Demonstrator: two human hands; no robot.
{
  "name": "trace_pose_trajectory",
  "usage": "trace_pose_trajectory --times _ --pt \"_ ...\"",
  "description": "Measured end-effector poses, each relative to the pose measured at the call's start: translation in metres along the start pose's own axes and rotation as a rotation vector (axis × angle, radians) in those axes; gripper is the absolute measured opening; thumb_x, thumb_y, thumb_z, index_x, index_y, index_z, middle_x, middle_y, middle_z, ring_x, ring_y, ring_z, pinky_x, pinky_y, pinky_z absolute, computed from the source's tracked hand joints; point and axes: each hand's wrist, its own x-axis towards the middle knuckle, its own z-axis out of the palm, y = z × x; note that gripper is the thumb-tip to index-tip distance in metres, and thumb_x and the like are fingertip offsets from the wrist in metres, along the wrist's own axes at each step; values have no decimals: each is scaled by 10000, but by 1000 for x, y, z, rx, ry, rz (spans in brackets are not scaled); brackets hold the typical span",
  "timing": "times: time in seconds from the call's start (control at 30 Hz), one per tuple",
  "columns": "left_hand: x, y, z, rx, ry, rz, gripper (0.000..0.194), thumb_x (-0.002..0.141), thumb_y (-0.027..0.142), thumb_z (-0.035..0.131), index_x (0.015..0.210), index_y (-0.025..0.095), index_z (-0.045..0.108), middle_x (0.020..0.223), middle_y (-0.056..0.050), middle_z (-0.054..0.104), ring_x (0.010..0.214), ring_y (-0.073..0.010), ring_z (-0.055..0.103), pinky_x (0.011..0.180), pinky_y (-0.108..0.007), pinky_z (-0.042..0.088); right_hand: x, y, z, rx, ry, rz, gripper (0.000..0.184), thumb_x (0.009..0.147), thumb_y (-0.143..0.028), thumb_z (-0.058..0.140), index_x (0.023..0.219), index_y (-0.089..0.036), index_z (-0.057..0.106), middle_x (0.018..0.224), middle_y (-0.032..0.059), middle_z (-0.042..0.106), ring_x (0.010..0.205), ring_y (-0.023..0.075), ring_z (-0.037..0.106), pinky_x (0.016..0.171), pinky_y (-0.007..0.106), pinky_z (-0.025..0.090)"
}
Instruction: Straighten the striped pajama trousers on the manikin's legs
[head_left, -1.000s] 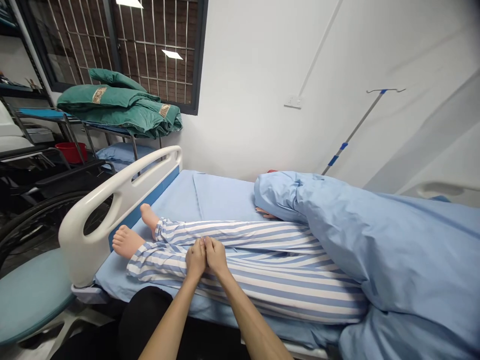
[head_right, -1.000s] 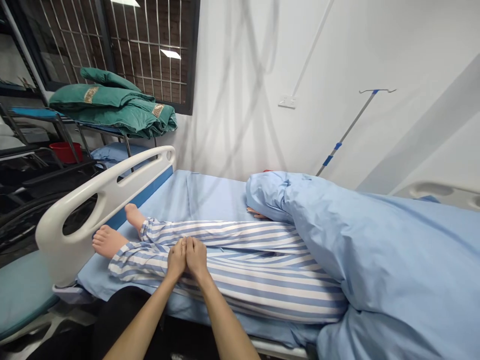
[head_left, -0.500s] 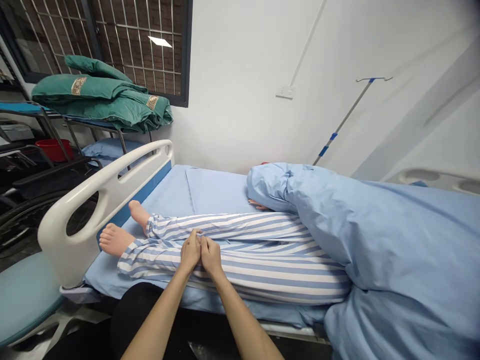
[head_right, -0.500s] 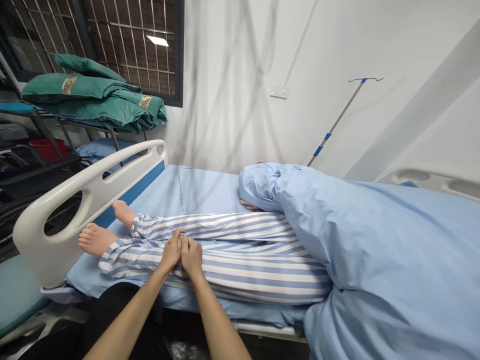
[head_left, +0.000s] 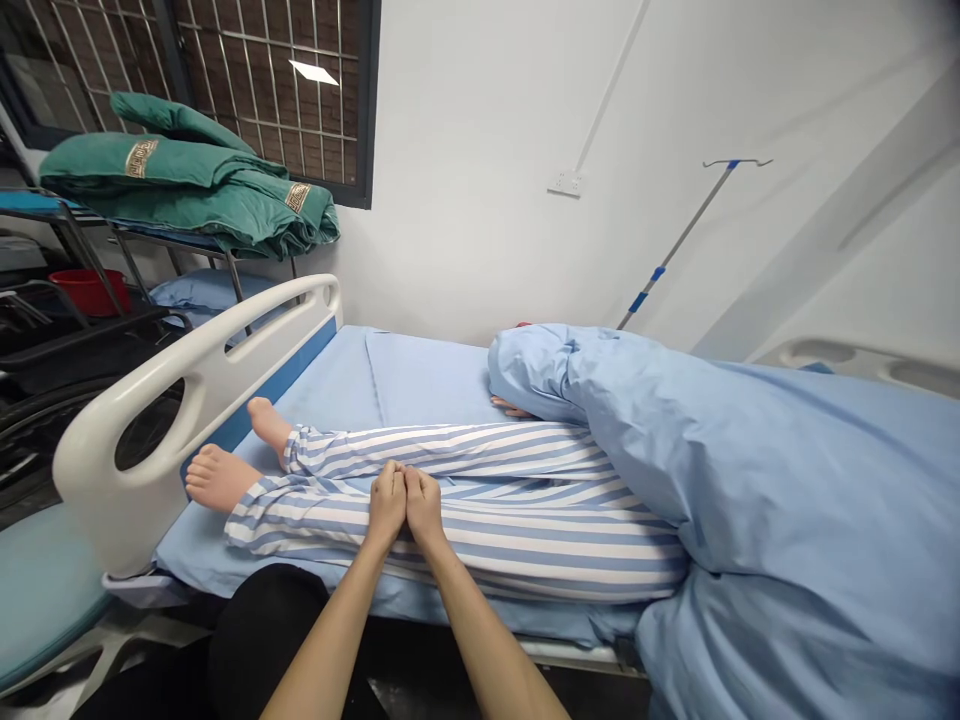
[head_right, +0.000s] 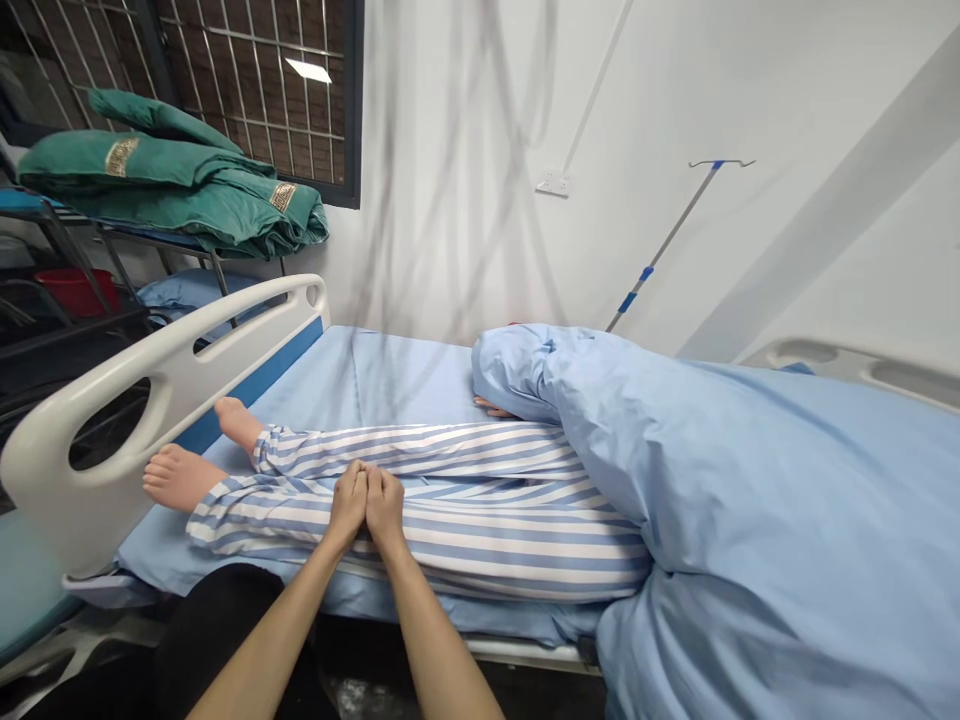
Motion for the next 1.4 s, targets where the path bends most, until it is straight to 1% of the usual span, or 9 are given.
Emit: trace_pose_trajectory --times 0.1,0.3,0.57,0.77,0.9,1.07,1.17,1.27,1.4 --pt "1 0 -2 -18 11 -21 176 780 224 301 651 200 418 592 25 477 587 -117 455 590 -235 342 6 -7 -2 -39 -44 2 366 814 -353 364 519 -169 479 497 -17 471 503 107 379 481 215 301" --pt "1 -1 -3 -13 22 12 191 794 230 281 649 204 403 606 19 480 600 -120 458 591 -236 344 10 -17 -10 -154 -137 -118 375 829 -333 357 507 -170 462 501 -19 464 507 105 393 488 212 282" --pt "0 -1 0 181 9 24 219 807 261 278 608 210 353 551 22 431 555 -123 424 593 -251 316 -1 3 -8 -188 -49 -77 357 837 -338 352 540 -174 463 521 -13 482 523 112 403 494 213 282" --pt "7 12 7 36 40 -8 225 759 220 293 551 198 375 529 17 444 544 -117 435 560 -238 335 4 3 -12 -62 -7 -25 373 839 -378 335 545 -174 438 518 -16 467 529 112 398 506 214 307" --pt "5 18 17 -82 102 -63 213 754 232 300 620 193 460 544 16 486 539 -117 468 555 -230 370 7 3 -14 8 53 19 383 836 -402 331 538 -179 421 512 -15 460 521 112 396 506 217 323" --pt "-1 11 22 -59 135 -138 202 757 245 314 701 194 501 641 -9 571 608 -127 529 606 -240 402 6 4 -14 17 67 38 373 821 -395 361 509 -191 364 475 -32 405 486 101 356 476 215 306" --pt "-1 7 20 -60 131 -143 197 768 251 293 724 202 479 572 15 521 546 -123 501 566 -239 389 5 5 -14 18 51 17 359 814 -376 361 509 -188 379 475 -32 413 483 99 356 472 216 302" --pt "-2 8 18 -51 121 -107 193 772 230 264 658 208 419 516 33 444 500 -115 453 533 -230 360 7 -1 -16 6 36 29 363 803 -373 369 494 -183 391 465 -35 403 480 98 356 469 216 293" --pt "-5 10 17 48 114 -30 204 776 217 279 599 209 380 529 27 450 534 -114 442 598 -243 350 10 -19 -27 -85 24 7 378 817 -382 368 498 -180 385 461 -44 374 480 94 355 480 217 275"
